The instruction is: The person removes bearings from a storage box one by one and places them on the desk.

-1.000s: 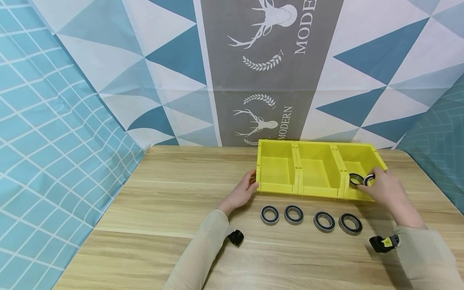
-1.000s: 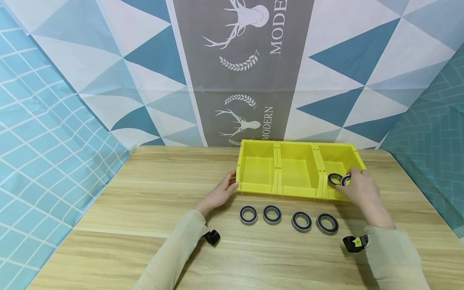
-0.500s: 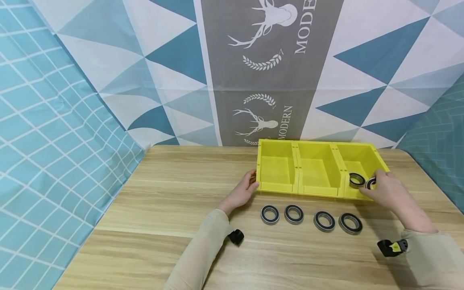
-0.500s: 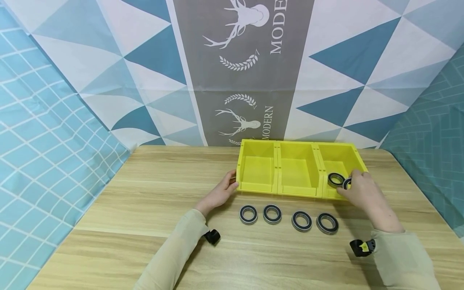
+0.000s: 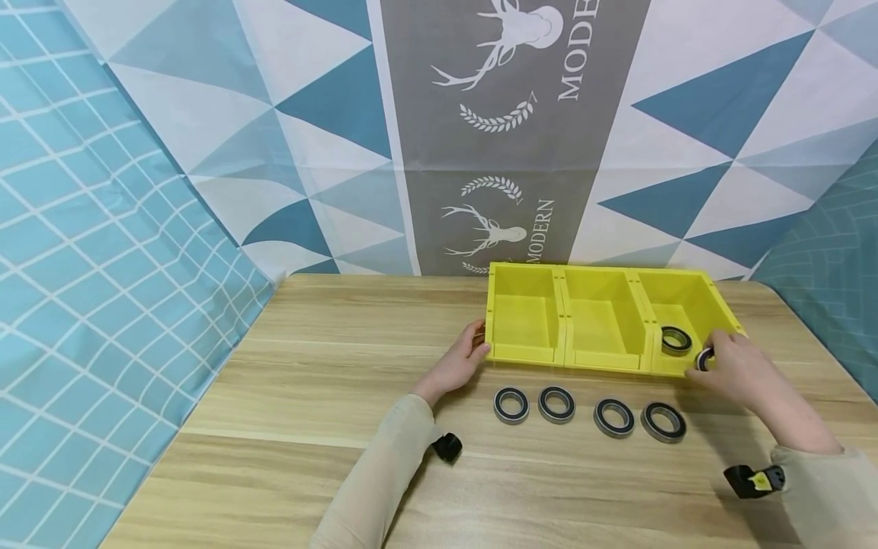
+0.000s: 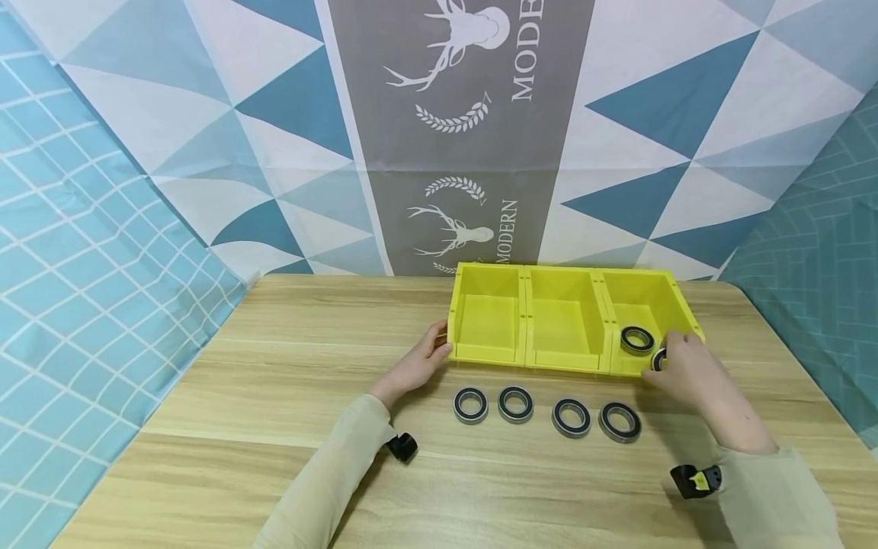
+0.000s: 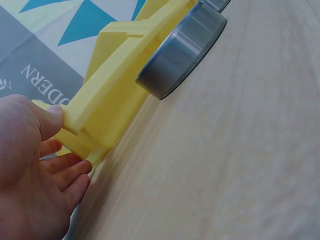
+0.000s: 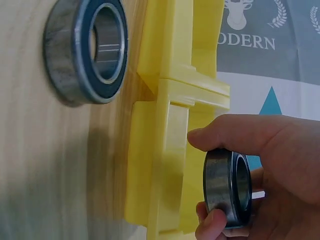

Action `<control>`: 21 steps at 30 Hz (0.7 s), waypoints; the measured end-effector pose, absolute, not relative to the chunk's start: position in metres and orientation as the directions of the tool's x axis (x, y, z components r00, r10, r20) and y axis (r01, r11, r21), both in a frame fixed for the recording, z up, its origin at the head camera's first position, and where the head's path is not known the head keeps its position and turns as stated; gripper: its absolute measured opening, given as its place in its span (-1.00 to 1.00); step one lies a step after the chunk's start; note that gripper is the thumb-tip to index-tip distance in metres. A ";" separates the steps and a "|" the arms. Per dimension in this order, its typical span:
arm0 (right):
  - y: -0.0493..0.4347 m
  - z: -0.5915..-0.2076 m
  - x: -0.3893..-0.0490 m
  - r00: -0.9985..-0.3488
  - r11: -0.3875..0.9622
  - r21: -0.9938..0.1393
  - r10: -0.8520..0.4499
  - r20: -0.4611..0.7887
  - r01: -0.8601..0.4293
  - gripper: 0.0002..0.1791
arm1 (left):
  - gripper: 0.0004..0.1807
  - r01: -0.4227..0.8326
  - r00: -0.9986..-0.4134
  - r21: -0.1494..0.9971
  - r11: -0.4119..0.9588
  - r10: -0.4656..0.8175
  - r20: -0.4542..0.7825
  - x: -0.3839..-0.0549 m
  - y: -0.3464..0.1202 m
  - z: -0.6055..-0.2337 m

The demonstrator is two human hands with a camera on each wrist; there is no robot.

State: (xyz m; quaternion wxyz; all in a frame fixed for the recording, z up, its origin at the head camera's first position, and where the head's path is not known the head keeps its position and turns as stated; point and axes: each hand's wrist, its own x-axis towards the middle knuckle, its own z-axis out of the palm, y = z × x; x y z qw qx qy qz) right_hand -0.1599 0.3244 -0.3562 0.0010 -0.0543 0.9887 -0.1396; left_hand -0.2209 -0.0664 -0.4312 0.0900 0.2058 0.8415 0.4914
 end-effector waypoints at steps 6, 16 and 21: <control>0.329 -0.361 -0.154 -0.994 0.952 -0.284 -0.107 0.036 -0.113 -0.45 | -0.45 0.269 -0.897 0.870 0.413 0.437 0.070 -0.220 -0.067 -0.430; 0.335 -0.373 -0.145 -0.991 0.963 -0.255 -0.107 -0.074 -0.085 -0.42 | -0.48 0.271 -0.885 0.884 0.381 0.460 0.073 -0.199 -0.067 -0.402; 0.337 -0.379 -0.141 -0.993 0.967 -0.248 -0.079 -0.089 -0.055 -0.38 | -0.49 0.273 -0.884 0.889 0.367 0.459 0.082 -0.196 -0.066 -0.399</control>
